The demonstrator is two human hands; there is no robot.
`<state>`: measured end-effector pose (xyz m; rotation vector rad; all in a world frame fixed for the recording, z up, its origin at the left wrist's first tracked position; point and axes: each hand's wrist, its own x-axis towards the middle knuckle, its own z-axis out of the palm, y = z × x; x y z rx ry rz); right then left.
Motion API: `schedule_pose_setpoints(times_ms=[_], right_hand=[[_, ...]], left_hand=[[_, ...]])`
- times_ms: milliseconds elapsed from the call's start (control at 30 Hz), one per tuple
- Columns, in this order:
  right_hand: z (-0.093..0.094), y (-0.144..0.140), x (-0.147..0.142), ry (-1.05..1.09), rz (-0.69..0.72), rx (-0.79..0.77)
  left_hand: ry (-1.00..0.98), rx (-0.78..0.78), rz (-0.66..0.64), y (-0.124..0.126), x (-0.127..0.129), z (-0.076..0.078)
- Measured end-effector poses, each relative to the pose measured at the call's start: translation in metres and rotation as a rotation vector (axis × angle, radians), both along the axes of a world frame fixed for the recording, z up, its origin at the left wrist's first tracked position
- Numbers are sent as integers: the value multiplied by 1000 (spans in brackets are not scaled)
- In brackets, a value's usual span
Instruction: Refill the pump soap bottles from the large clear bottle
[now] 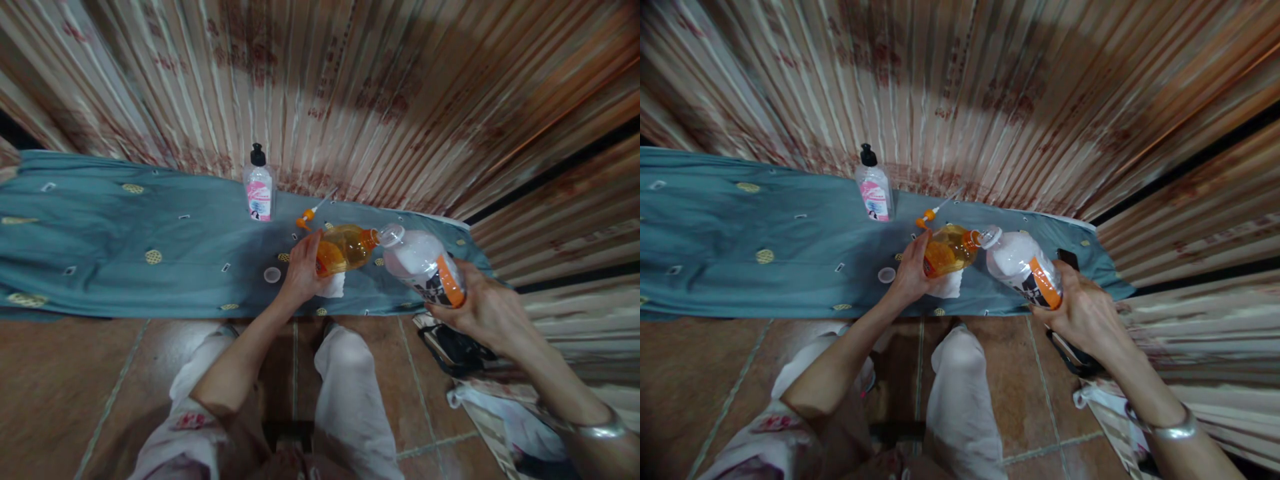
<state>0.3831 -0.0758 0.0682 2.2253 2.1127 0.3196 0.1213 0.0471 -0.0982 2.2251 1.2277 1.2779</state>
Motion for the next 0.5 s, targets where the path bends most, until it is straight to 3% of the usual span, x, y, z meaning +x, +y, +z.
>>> schedule_pose_setpoints(times_ms=[500], right_hand=[[1,-1,-1,-9,-21,-30]], left_hand=[[-3,10,3,1,1,0]])
